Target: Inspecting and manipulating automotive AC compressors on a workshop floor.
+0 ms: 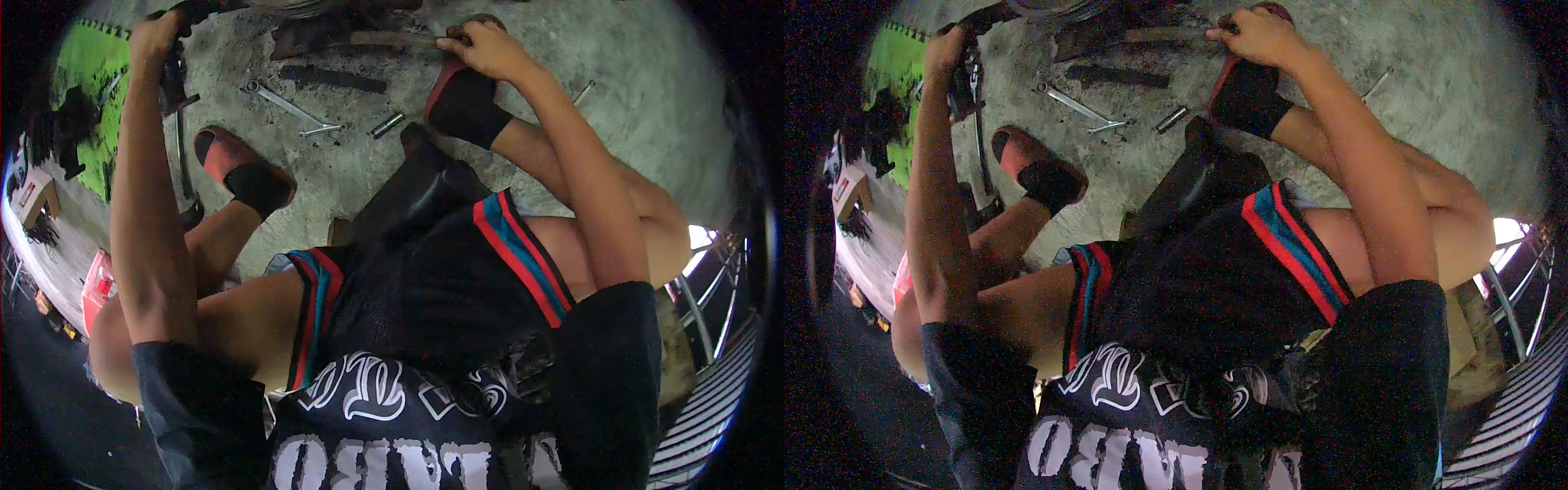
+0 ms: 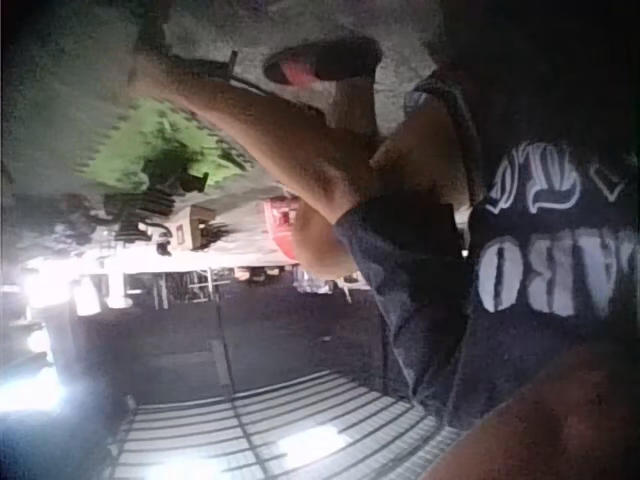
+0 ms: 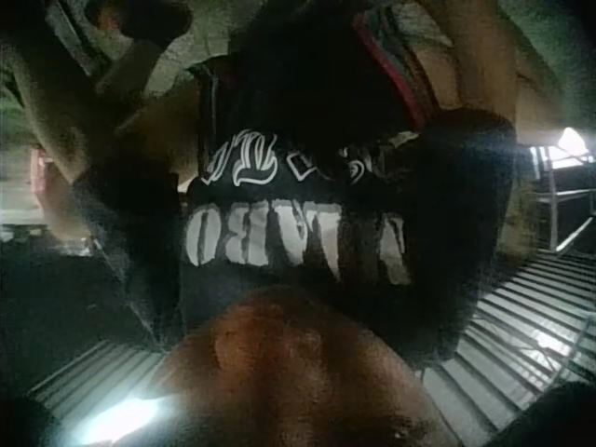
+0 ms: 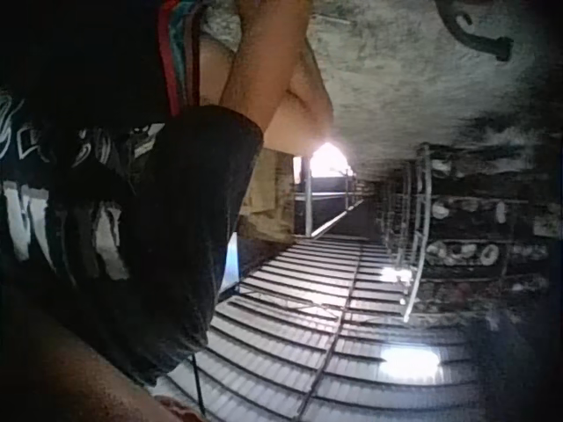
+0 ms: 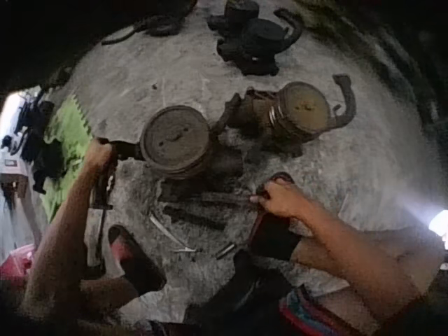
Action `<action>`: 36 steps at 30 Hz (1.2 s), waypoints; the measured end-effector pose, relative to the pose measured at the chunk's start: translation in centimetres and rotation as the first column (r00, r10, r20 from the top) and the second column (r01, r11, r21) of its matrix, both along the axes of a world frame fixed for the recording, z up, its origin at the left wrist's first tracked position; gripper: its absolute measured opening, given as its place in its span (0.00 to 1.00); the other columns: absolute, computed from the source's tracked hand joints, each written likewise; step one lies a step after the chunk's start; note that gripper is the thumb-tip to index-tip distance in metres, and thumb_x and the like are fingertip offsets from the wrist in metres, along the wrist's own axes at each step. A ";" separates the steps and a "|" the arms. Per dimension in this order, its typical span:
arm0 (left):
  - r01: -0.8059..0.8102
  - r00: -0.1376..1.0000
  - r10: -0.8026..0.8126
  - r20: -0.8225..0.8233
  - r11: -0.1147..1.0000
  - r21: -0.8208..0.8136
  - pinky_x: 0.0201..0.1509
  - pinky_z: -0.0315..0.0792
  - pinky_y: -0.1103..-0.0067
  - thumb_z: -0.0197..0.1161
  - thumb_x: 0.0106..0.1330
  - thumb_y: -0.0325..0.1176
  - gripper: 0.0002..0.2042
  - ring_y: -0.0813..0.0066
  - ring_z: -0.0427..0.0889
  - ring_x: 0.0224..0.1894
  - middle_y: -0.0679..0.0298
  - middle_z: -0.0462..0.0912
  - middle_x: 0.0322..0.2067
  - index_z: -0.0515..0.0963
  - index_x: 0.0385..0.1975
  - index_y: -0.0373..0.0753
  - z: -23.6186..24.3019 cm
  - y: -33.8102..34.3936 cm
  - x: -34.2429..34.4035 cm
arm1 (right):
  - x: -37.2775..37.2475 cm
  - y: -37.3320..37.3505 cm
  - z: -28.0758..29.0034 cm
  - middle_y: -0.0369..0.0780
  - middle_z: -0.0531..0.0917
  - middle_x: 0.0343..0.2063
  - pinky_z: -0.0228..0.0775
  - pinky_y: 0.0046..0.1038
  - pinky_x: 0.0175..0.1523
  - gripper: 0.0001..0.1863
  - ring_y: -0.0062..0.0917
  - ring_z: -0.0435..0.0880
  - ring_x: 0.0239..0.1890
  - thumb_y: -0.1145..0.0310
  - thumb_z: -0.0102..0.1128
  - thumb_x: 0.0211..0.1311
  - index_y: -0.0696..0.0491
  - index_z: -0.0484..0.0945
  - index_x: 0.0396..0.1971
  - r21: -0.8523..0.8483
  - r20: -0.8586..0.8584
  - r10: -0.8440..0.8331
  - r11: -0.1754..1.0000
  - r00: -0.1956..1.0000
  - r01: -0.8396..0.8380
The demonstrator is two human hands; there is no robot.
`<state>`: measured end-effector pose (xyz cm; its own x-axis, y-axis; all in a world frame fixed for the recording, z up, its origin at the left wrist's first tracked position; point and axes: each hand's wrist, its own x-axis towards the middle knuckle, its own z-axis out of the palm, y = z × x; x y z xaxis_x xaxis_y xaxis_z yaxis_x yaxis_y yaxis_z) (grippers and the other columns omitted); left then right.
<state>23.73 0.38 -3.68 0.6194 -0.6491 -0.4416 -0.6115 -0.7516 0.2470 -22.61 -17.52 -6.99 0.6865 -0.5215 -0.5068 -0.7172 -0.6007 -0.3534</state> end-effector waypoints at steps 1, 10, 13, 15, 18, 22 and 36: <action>-0.196 0.979 0.187 -0.076 0.972 -0.128 0.29 0.71 0.75 0.60 0.49 0.44 0.16 0.73 0.79 0.21 0.62 0.83 0.19 0.83 0.21 0.35 -0.5 -0.1 -0.9 | -0.4 -0.1 0.2 0.51 0.81 0.43 0.68 0.39 0.57 0.33 0.43 0.77 0.52 0.37 0.53 0.61 0.52 0.80 0.50 0.014 -0.046 -0.034 0.999 0.998 0.035; -0.214 0.974 0.197 -0.112 0.964 -0.161 0.26 0.68 0.77 0.59 0.50 0.40 0.14 0.76 0.75 0.20 0.63 0.81 0.20 0.81 0.24 0.33 -0.6 0.2 -1.1 | -8.7 -5.9 3.6 0.51 0.83 0.43 0.70 0.38 0.54 0.31 0.44 0.80 0.48 0.43 0.54 0.63 0.57 0.79 0.49 0.139 -0.229 -0.038 0.988 0.973 0.072; -0.281 0.955 0.244 -0.168 0.926 -0.254 0.24 0.66 0.78 0.60 0.49 0.38 0.13 0.77 0.74 0.19 0.63 0.80 0.19 0.81 0.25 0.33 -1.4 0.3 -0.3 | -6.8 -4.7 3.4 0.50 0.83 0.43 0.71 0.38 0.52 0.30 0.43 0.81 0.47 0.44 0.54 0.64 0.58 0.80 0.47 0.216 -0.107 -0.111 0.967 0.988 0.132; -0.256 0.963 0.230 -0.136 0.941 -0.223 0.24 0.66 0.78 0.60 0.49 0.38 0.13 0.77 0.74 0.19 0.64 0.80 0.18 0.81 0.25 0.33 -0.1 0.1 -1.2 | -5.6 -4.1 2.8 0.50 0.83 0.43 0.71 0.38 0.52 0.30 0.42 0.81 0.47 0.44 0.54 0.64 0.58 0.80 0.47 0.277 -0.070 -0.141 0.948 0.987 0.155; -0.239 0.969 0.224 -0.101 0.953 -0.187 0.25 0.66 0.78 0.59 0.47 0.36 0.12 0.76 0.74 0.20 0.63 0.80 0.18 0.80 0.25 0.33 0.1 0.0 -0.7 | -4.8 -4.1 2.2 0.52 0.84 0.37 0.73 0.39 0.48 0.31 0.42 0.83 0.42 0.41 0.54 0.62 0.58 0.81 0.42 0.411 -0.164 -0.025 0.907 0.986 0.091; -0.227 0.974 0.225 -0.035 0.960 -0.166 0.29 0.67 0.77 0.58 0.46 0.35 0.12 0.74 0.75 0.22 0.61 0.81 0.20 0.80 0.24 0.32 0.1 -0.9 -1.6 | -6.3 -4.4 0.3 0.49 0.84 0.37 0.73 0.38 0.47 0.29 0.38 0.83 0.40 0.43 0.52 0.66 0.57 0.79 0.47 0.582 -0.080 -0.044 0.809 0.996 0.082; -0.213 0.977 0.209 -0.048 0.969 -0.127 0.30 0.70 0.76 0.57 0.49 0.35 0.14 0.73 0.78 0.23 0.61 0.82 0.21 0.82 0.29 0.32 1.2 -0.4 -2.7 | -0.1 5.4 9.3 0.62 0.80 0.33 0.69 0.53 0.49 0.15 0.56 0.80 0.40 0.68 0.45 0.67 0.62 0.74 0.45 0.518 -0.089 -0.407 0.760 0.909 0.391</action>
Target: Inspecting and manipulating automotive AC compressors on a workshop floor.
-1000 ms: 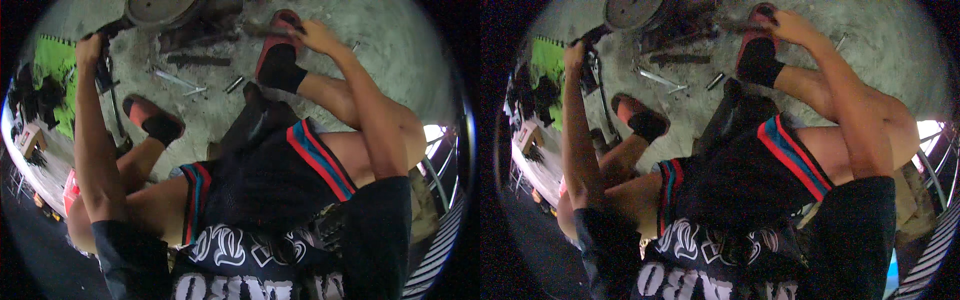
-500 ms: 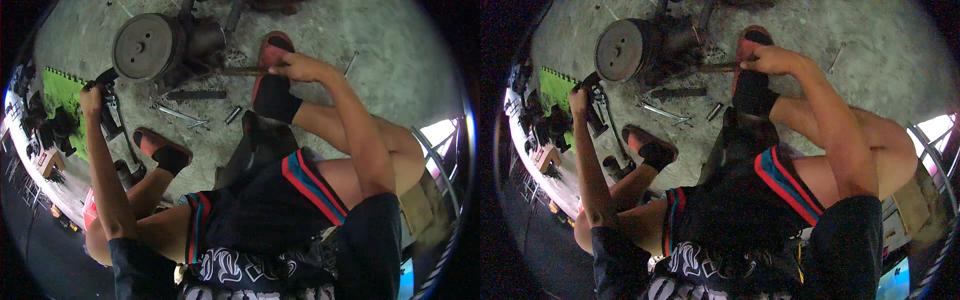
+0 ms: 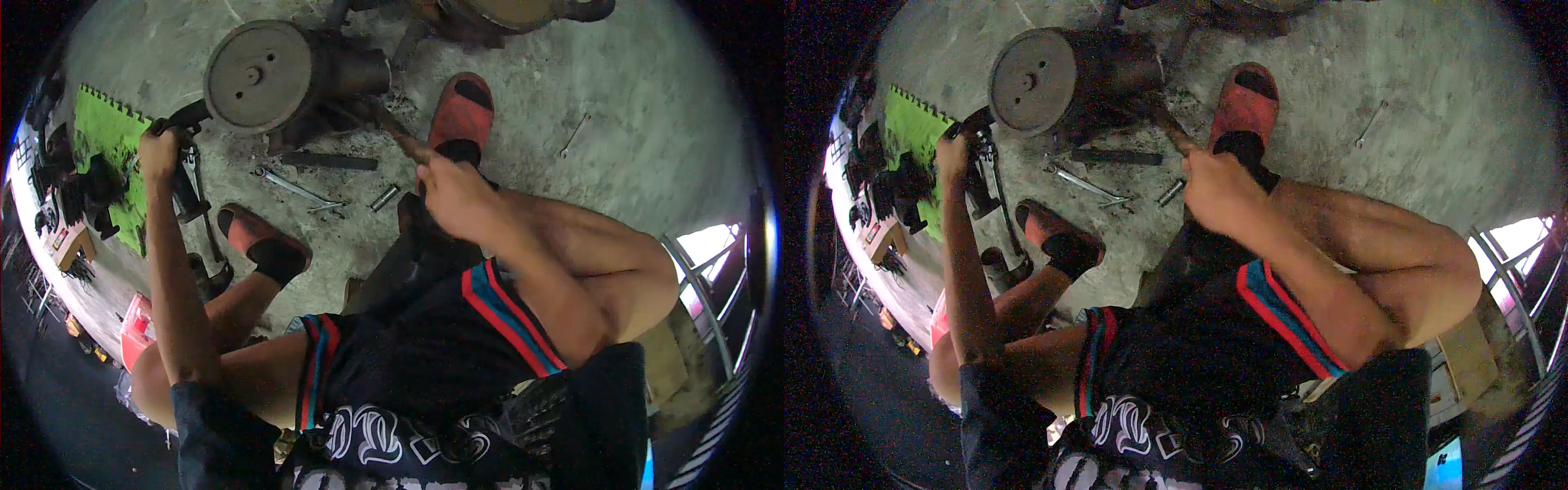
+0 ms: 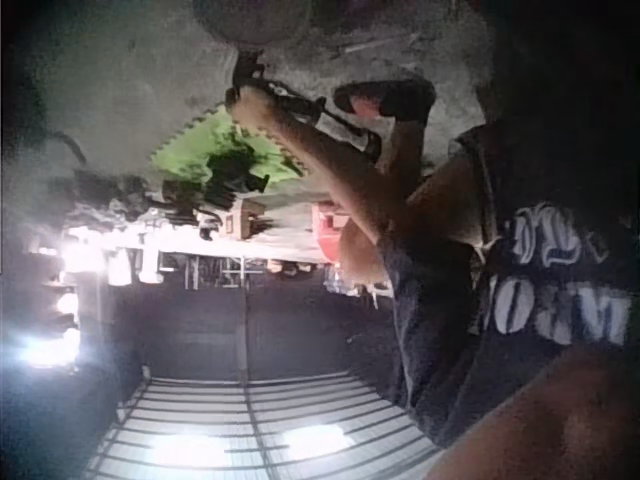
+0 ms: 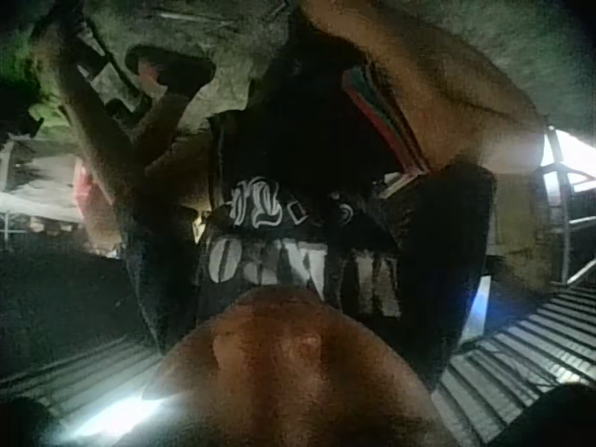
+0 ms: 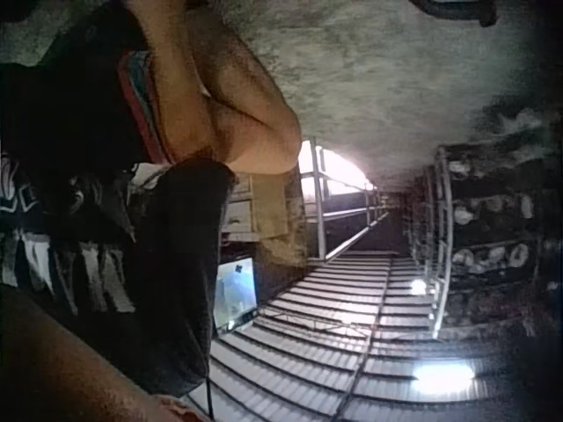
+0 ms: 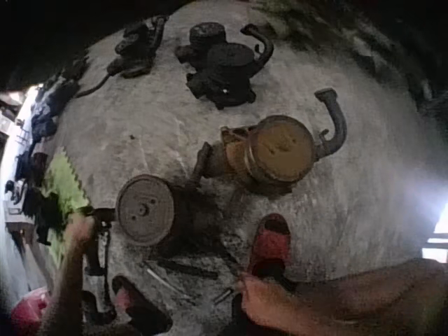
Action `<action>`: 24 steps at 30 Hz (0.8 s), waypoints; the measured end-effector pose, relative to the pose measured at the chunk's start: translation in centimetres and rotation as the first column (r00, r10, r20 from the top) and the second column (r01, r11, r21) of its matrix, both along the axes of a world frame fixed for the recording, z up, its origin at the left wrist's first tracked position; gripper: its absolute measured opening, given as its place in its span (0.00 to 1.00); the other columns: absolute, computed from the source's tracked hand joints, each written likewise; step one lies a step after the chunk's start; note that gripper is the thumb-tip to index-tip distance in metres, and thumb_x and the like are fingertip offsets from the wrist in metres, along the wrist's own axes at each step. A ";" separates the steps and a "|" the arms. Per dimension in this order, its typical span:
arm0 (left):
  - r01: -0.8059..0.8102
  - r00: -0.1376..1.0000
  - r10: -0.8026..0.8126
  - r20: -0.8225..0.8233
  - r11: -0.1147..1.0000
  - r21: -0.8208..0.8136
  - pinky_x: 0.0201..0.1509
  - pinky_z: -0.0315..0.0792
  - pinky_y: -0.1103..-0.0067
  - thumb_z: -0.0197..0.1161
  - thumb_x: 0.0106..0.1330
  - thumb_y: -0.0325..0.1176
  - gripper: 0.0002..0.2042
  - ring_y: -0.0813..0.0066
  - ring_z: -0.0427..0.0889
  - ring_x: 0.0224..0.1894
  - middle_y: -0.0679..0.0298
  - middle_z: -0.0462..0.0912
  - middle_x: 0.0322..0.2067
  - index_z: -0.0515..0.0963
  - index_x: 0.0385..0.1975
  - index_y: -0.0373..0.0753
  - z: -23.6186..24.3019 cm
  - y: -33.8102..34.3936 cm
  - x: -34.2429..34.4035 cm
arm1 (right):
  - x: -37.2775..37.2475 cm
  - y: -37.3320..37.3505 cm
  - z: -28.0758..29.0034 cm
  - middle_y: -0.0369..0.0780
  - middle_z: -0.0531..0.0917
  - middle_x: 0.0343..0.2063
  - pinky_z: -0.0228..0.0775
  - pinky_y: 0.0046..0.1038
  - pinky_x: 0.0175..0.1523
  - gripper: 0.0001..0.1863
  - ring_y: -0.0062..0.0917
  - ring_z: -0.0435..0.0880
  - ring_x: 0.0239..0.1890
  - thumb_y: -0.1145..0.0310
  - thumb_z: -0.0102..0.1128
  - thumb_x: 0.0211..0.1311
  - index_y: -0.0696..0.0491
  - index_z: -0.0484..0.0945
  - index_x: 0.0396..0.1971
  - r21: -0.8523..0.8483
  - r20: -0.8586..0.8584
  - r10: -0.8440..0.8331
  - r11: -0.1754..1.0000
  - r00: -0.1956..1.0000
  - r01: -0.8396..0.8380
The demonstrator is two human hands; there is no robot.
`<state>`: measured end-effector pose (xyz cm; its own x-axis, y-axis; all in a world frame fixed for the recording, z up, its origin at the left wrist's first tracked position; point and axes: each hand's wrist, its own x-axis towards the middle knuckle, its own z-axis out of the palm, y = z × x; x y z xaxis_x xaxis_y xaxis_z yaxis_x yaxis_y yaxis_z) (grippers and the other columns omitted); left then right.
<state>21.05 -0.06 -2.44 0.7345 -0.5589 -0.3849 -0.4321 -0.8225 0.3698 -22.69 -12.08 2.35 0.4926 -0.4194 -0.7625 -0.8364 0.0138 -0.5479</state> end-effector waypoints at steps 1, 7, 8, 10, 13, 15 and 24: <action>0.006 0.999 -0.005 0.045 1.000 -0.019 0.32 0.71 0.76 0.58 0.49 0.36 0.13 0.72 0.79 0.24 0.60 0.83 0.21 0.82 0.27 0.33 0.4 -0.1 -0.3 | 0.5 1.3 0.6 0.63 0.80 0.31 0.68 0.54 0.48 0.15 0.57 0.79 0.41 0.67 0.45 0.67 0.62 0.76 0.41 -0.023 -0.007 -0.075 0.997 0.997 0.075; -0.065 0.998 0.065 0.007 0.997 -0.036 0.31 0.74 0.75 0.60 0.47 0.38 0.16 0.69 0.80 0.22 0.57 0.83 0.21 0.82 0.29 0.31 -0.1 -0.4 -0.5 | 3.3 2.8 -0.7 0.62 0.79 0.39 0.67 0.48 0.52 0.19 0.58 0.76 0.46 0.62 0.44 0.70 0.59 0.73 0.52 -0.108 -0.047 -0.101 0.990 0.994 0.095; -0.055 0.998 0.056 0.021 0.998 -0.042 0.30 0.74 0.75 0.60 0.46 0.38 0.17 0.69 0.80 0.21 0.57 0.83 0.20 0.82 0.29 0.30 0.2 -0.5 -0.8 | 4.2 2.4 -0.7 0.62 0.79 0.39 0.67 0.48 0.52 0.19 0.58 0.76 0.46 0.62 0.44 0.70 0.59 0.73 0.52 -0.123 -0.052 -0.093 0.989 0.994 0.086; -0.092 0.996 0.093 0.014 0.993 -0.069 0.30 0.74 0.75 0.60 0.46 0.40 0.17 0.69 0.81 0.21 0.56 0.83 0.20 0.82 0.29 0.30 0.5 -0.9 -1.3 | 6.2 1.6 -0.1 0.63 0.78 0.41 0.68 0.48 0.52 0.20 0.59 0.76 0.47 0.61 0.45 0.69 0.64 0.74 0.48 -0.162 -0.068 0.154 0.973 0.986 -0.163; -0.009 1.000 0.010 0.014 0.998 -0.067 0.33 0.76 0.73 0.59 0.47 0.42 0.18 0.65 0.83 0.23 0.55 0.83 0.21 0.83 0.28 0.31 0.3 -0.6 -0.5 | 8.7 2.8 -1.0 0.63 0.79 0.42 0.70 0.45 0.49 0.22 0.57 0.79 0.46 0.60 0.46 0.69 0.66 0.73 0.47 -0.197 -0.150 -0.101 0.978 0.984 0.071; -0.032 0.999 0.033 0.007 0.999 -0.003 0.36 0.76 0.71 0.59 0.46 0.42 0.19 0.61 0.84 0.27 0.53 0.84 0.23 0.83 0.29 0.32 -0.3 -0.1 -0.3 | 8.2 4.1 -0.6 0.61 0.80 0.39 0.71 0.44 0.43 0.22 0.52 0.81 0.40 0.60 0.47 0.69 0.66 0.73 0.47 -0.205 -0.137 -0.086 0.977 0.987 0.056; -0.051 0.997 0.051 -0.060 0.999 0.005 0.51 0.75 0.65 0.59 0.44 0.45 0.22 0.50 0.83 0.45 0.46 0.84 0.38 0.84 0.34 0.34 -0.6 0.0 -0.5 | 9.5 3.6 -1.0 0.35 0.67 0.19 0.54 0.27 0.16 0.12 0.21 0.65 0.15 0.63 0.47 0.71 0.57 0.69 0.39 0.030 -0.176 -0.276 0.958 0.945 0.285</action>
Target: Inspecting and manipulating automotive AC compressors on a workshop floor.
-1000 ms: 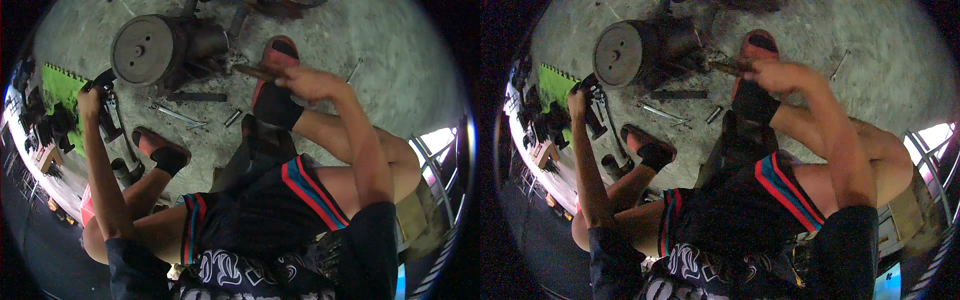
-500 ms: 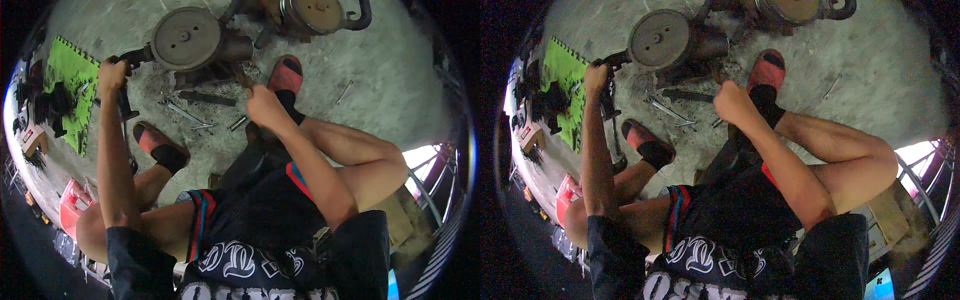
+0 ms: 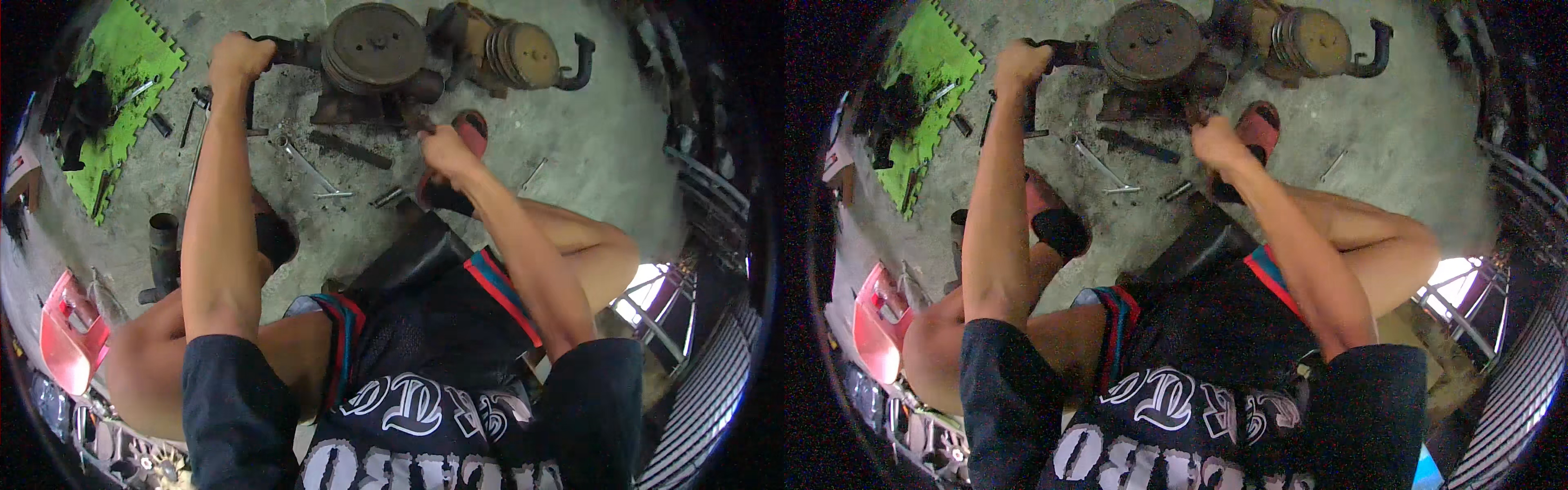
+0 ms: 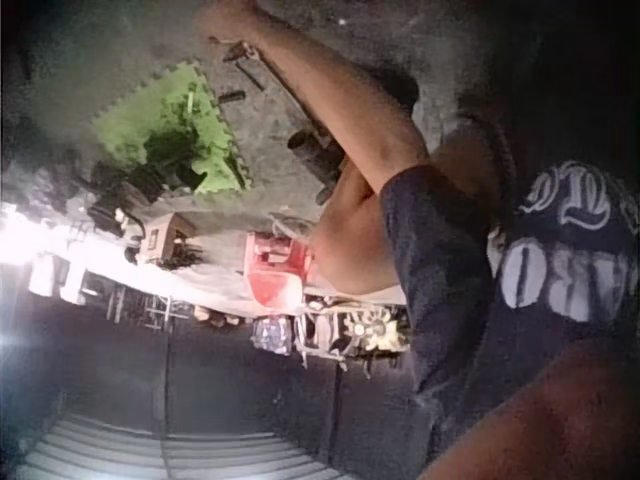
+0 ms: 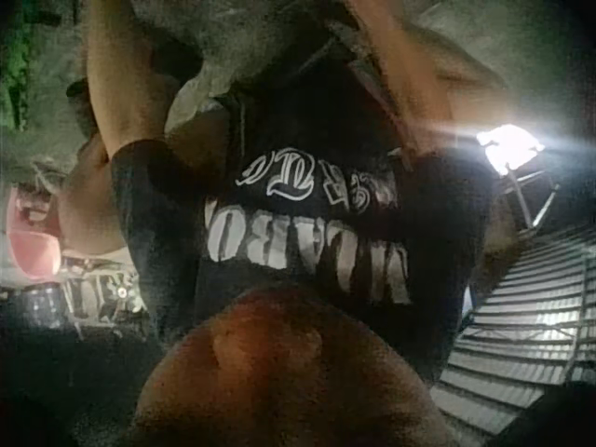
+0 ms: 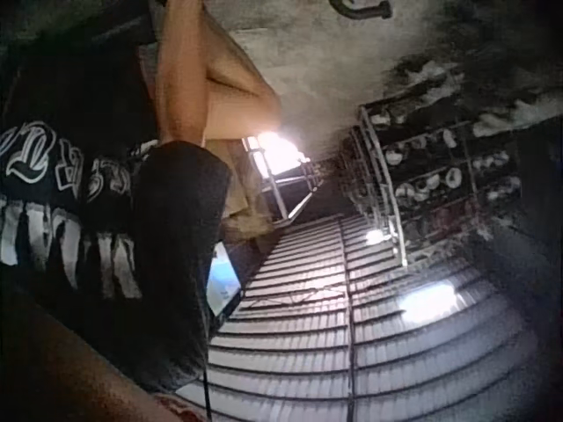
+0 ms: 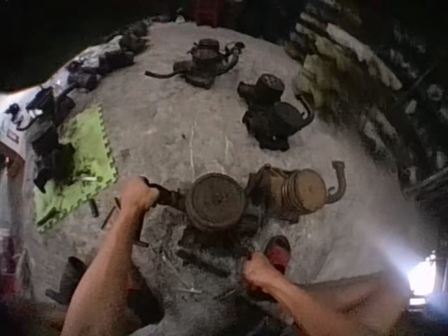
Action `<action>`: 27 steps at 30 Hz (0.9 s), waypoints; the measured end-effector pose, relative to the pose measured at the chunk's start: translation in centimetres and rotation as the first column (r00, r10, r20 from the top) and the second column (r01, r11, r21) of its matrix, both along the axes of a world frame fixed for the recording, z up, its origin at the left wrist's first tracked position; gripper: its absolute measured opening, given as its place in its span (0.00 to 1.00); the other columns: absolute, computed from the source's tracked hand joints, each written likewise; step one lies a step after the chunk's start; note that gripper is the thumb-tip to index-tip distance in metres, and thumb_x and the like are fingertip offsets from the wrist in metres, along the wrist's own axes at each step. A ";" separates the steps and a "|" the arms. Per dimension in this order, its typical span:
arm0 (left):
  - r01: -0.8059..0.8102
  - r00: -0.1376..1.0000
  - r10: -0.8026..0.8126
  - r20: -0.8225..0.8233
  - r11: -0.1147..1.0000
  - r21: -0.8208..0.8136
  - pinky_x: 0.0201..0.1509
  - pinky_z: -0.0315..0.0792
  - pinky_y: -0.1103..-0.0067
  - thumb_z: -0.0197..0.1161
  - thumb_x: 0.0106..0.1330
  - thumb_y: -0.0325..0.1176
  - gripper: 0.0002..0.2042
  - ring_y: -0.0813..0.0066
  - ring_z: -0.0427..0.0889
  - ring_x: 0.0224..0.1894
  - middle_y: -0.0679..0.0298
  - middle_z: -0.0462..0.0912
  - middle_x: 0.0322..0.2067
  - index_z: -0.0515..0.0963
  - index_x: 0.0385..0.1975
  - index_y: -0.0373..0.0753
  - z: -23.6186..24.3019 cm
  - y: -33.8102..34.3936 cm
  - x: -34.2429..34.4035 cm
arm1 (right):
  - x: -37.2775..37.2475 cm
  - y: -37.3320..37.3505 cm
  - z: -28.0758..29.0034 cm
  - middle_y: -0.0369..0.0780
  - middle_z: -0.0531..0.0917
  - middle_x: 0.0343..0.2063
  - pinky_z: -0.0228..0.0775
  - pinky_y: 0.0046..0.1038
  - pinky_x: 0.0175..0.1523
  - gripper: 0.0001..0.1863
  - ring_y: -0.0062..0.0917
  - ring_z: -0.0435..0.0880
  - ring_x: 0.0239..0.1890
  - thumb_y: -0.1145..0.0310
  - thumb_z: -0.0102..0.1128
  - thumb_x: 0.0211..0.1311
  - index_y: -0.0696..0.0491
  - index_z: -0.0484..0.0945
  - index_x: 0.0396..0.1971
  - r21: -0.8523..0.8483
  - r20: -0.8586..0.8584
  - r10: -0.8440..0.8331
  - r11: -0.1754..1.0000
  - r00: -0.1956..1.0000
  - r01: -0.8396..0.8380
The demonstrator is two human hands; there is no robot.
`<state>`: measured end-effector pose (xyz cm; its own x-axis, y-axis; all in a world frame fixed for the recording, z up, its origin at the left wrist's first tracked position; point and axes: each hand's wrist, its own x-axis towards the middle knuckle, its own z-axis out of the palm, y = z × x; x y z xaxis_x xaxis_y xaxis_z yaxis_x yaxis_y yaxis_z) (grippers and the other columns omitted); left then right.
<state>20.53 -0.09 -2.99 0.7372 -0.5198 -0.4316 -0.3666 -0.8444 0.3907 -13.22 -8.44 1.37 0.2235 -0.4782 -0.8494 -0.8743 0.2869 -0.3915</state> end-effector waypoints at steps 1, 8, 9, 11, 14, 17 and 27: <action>0.021 0.999 -0.021 0.029 1.000 -0.015 0.51 0.75 0.65 0.59 0.44 0.45 0.22 0.50 0.83 0.45 0.46 0.84 0.38 0.84 0.33 0.34 -0.5 0.3 0.2 | -0.3 0.6 -0.5 0.35 0.67 0.19 0.53 0.27 0.15 0.11 0.21 0.65 0.15 0.63 0.47 0.71 0.56 0.68 0.38 -0.039 0.022 0.011 0.999 1.000 -0.010; -0.033 0.981 0.049 0.185 0.995 -0.090 0.46 0.77 0.64 0.59 0.51 0.40 0.22 0.48 0.84 0.42 0.43 0.84 0.39 0.81 0.39 0.29 0.1 -0.5 -1.4 | -0.8 -1.1 -0.2 0.47 0.78 0.29 0.62 0.38 0.18 0.17 0.32 0.79 0.21 0.61 0.50 0.67 0.61 0.75 0.42 0.113 -0.071 -0.164 0.979 0.984 0.172; -0.054 0.999 0.054 0.000 0.998 -0.027 0.57 0.71 0.61 0.56 0.51 0.41 0.26 0.44 0.76 0.55 0.39 0.77 0.49 0.78 0.46 0.28 2.3 -0.6 -2.1 | 0.1 0.7 0.6 0.41 0.73 0.23 0.57 0.33 0.16 0.13 0.27 0.73 0.17 0.60 0.50 0.68 0.57 0.72 0.37 -0.044 -0.127 -0.003 0.999 0.992 -0.002; -0.064 0.998 0.065 0.012 0.996 -0.064 0.56 0.72 0.61 0.57 0.50 0.41 0.25 0.44 0.78 0.53 0.39 0.78 0.48 0.79 0.45 0.28 2.3 -0.5 -1.7 | -1.4 0.2 -1.4 0.37 0.72 0.18 0.56 0.30 0.16 0.13 0.24 0.68 0.13 0.61 0.52 0.68 0.57 0.72 0.35 -0.276 -0.149 0.183 0.936 0.972 -0.219; -0.066 0.997 0.069 0.044 0.996 -0.058 0.54 0.73 0.62 0.57 0.50 0.41 0.24 0.44 0.79 0.51 0.39 0.80 0.45 0.80 0.43 0.28 1.7 0.2 -0.9 | -0.1 -1.2 1.0 0.38 0.74 0.19 0.60 0.31 0.18 0.14 0.25 0.69 0.14 0.62 0.52 0.68 0.59 0.75 0.35 -0.036 -0.115 0.119 0.992 0.986 -0.124; -0.046 0.997 0.051 0.058 0.996 -0.081 0.52 0.74 0.62 0.57 0.50 0.41 0.24 0.44 0.80 0.50 0.38 0.80 0.43 0.80 0.41 0.28 0.9 0.4 -0.8 | 2.9 1.8 2.1 0.37 0.72 0.17 0.57 0.29 0.16 0.12 0.23 0.68 0.13 0.63 0.52 0.68 0.58 0.74 0.33 -0.175 -0.265 0.109 0.972 0.958 -0.159; 0.103 0.994 -0.093 0.063 0.975 -0.197 0.42 0.76 0.65 0.61 0.47 0.48 0.23 0.52 0.85 0.33 0.50 0.84 0.26 0.82 0.32 0.33 -3.2 1.1 1.5 | -4.1 -2.9 0.2 0.48 0.83 0.38 0.73 0.36 0.42 0.23 0.38 0.82 0.35 0.60 0.55 0.66 0.60 0.72 0.55 -0.044 -0.115 0.153 0.986 0.981 -0.159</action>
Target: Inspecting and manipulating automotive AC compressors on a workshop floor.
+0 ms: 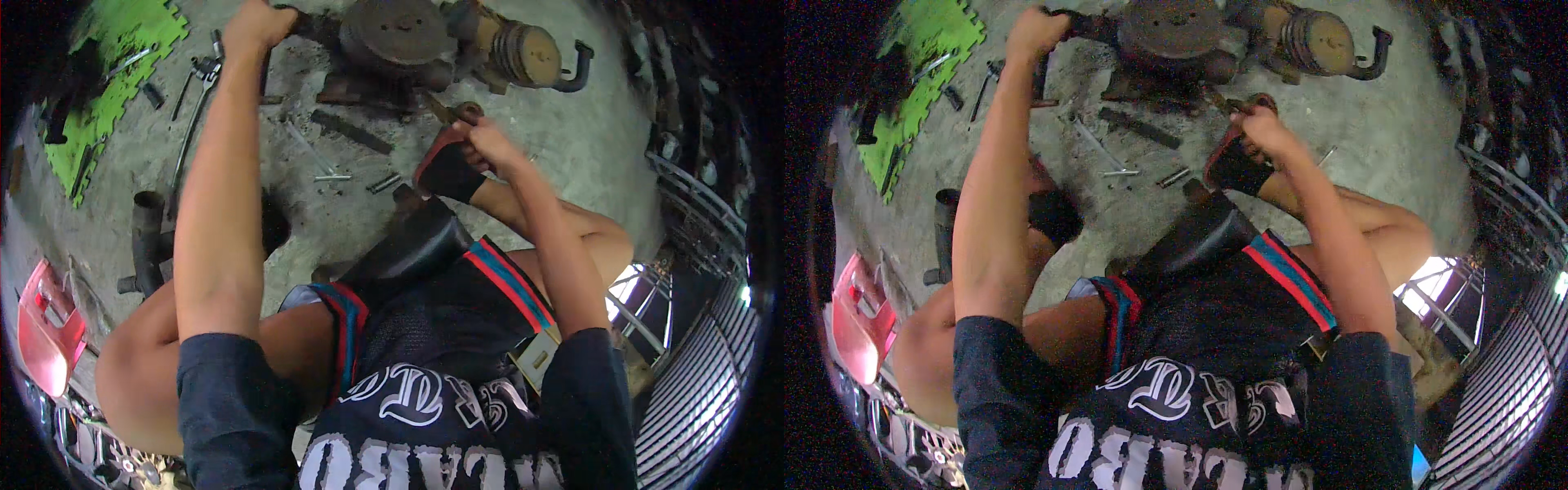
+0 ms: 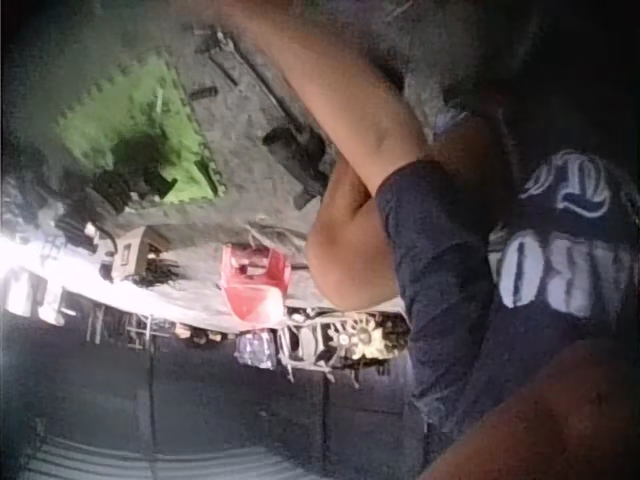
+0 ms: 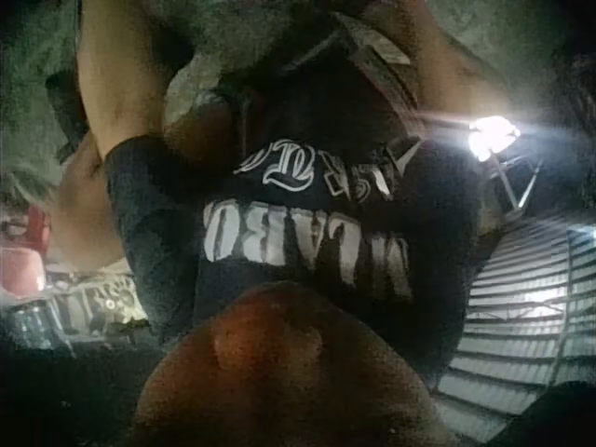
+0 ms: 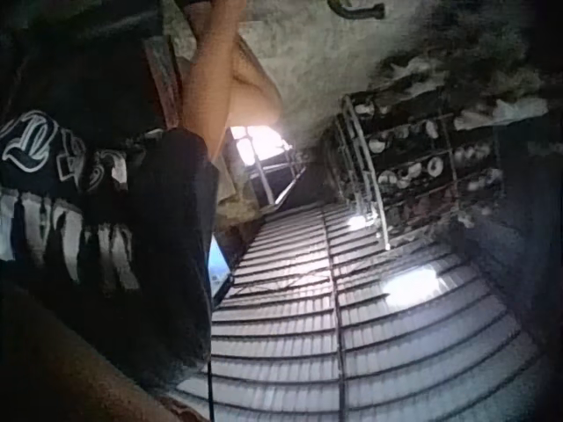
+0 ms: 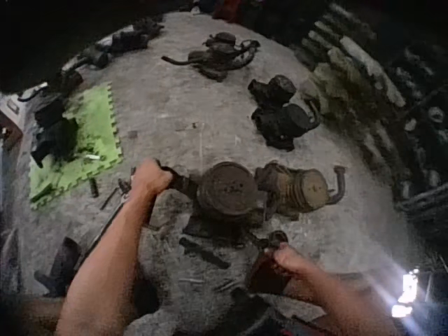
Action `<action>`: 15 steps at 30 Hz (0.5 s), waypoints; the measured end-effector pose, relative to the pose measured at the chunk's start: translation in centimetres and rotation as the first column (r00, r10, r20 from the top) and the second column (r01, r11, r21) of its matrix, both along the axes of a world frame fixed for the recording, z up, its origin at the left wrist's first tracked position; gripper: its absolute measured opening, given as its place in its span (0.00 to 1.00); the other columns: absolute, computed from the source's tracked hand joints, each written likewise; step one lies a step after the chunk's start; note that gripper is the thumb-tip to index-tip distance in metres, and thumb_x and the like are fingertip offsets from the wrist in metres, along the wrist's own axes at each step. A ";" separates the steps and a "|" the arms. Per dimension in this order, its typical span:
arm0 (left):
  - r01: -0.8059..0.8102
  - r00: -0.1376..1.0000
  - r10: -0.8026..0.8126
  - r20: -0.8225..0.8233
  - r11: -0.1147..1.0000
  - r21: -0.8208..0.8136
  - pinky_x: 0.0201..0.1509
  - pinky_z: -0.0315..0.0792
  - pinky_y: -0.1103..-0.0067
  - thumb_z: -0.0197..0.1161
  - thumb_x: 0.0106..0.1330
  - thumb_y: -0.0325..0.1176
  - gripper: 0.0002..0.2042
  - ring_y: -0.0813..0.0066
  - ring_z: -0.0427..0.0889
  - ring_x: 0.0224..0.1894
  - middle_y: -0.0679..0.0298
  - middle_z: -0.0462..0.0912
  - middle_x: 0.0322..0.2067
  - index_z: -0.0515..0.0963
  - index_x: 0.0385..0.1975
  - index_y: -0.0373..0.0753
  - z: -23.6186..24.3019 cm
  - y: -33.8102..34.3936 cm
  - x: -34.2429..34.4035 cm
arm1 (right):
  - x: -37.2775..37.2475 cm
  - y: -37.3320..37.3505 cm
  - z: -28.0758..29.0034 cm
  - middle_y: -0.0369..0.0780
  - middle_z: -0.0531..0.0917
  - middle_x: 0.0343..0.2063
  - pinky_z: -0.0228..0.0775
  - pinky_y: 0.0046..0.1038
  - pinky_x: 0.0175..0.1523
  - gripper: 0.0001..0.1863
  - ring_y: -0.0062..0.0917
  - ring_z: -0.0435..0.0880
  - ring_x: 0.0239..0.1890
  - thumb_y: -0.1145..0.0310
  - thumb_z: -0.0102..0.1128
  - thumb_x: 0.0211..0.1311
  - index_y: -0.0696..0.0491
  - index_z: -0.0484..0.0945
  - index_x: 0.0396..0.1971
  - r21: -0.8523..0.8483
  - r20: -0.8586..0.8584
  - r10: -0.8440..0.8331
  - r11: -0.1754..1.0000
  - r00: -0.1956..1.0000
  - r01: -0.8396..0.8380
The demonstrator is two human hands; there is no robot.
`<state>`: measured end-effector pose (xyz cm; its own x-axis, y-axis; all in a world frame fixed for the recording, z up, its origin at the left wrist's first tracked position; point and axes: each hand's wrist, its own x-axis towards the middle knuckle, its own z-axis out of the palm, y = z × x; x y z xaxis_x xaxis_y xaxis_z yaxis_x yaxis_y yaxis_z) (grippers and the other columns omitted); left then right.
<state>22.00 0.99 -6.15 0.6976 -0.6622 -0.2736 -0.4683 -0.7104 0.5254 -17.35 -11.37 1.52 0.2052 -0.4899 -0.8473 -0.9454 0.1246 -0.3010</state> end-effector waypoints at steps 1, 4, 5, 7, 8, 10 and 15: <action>0.007 1.000 -0.007 -0.003 1.000 -0.011 0.42 0.76 0.65 0.61 0.47 0.48 0.23 0.52 0.85 0.33 0.50 0.84 0.26 0.82 0.32 0.33 -0.2 0.0 0.0 | -1.2 0.1 -0.4 0.50 0.83 0.42 0.72 0.37 0.49 0.24 0.42 0.83 0.43 0.59 0.55 0.66 0.60 0.72 0.55 -0.219 0.062 0.142 0.968 0.988 -0.126; -0.064 0.992 0.070 0.105 0.996 -0.060 0.41 0.76 0.66 0.61 0.47 0.48 0.23 0.53 0.85 0.32 0.49 0.84 0.25 0.81 0.32 0.31 -0.1 -0.2 -0.5 | -6.4 -0.4 -2.7 0.57 0.79 0.49 0.66 0.41 0.59 0.25 0.50 0.76 0.55 0.60 0.54 0.64 0.60 0.71 0.56 -0.371 -0.092 0.252 0.889 0.963 -0.268; -0.061 0.997 0.061 0.043 0.998 -0.001 0.46 0.76 0.66 0.61 0.46 0.47 0.24 0.51 0.84 0.39 0.47 0.84 0.31 0.81 0.35 0.31 0.3 -0.6 -0.5 | -8.2 -0.5 -2.8 0.58 0.79 0.48 0.66 0.43 0.59 0.26 0.52 0.75 0.54 0.60 0.54 0.63 0.60 0.70 0.57 -0.431 -0.126 0.279 0.849 0.952 -0.306; -0.047 0.999 0.048 -0.011 0.997 0.065 0.51 0.75 0.66 0.61 0.44 0.46 0.25 0.49 0.83 0.45 0.45 0.84 0.36 0.81 0.38 0.32 0.2 -0.9 -0.3 | -9.5 0.0 -2.8 0.58 0.80 0.44 0.68 0.46 0.57 0.26 0.54 0.77 0.51 0.60 0.54 0.62 0.59 0.69 0.57 -0.451 -0.114 0.193 0.864 0.975 -0.223; -0.057 0.998 0.058 -0.018 0.997 0.043 0.50 0.75 0.66 0.61 0.44 0.46 0.25 0.50 0.83 0.44 0.46 0.85 0.36 0.81 0.38 0.32 0.0 -1.1 -0.5 | -10.0 0.3 -3.2 0.57 0.81 0.42 0.69 0.48 0.55 0.26 0.55 0.78 0.49 0.58 0.54 0.62 0.58 0.70 0.55 -0.525 -0.167 0.125 0.828 0.978 -0.195; -0.049 0.998 0.050 -0.030 0.999 0.021 0.49 0.75 0.67 0.61 0.44 0.46 0.25 0.51 0.83 0.44 0.46 0.85 0.35 0.81 0.37 0.32 -0.5 -1.4 -0.3 | -10.4 0.7 -3.7 0.57 0.82 0.40 0.70 0.49 0.53 0.25 0.56 0.79 0.47 0.56 0.54 0.62 0.58 0.71 0.53 -0.595 -0.218 0.035 0.787 0.975 -0.161; 0.005 1.000 -0.003 -0.019 0.998 0.057 0.44 0.76 0.68 0.61 0.47 0.47 0.22 0.55 0.85 0.35 0.48 0.85 0.28 0.83 0.31 0.32 -0.2 -0.4 1.4 | -11.3 -3.5 -5.8 0.55 0.83 0.37 0.72 0.47 0.51 0.22 0.55 0.80 0.42 0.53 0.54 0.62 0.59 0.81 0.36 -0.484 -0.162 0.266 0.818 0.950 -0.312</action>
<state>23.37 0.63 -6.32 0.6892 -0.6479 -0.3243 -0.4614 -0.7376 0.4930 -28.69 -14.84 -4.30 0.3445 -0.7784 -0.5247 -0.9383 -0.3037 -0.1655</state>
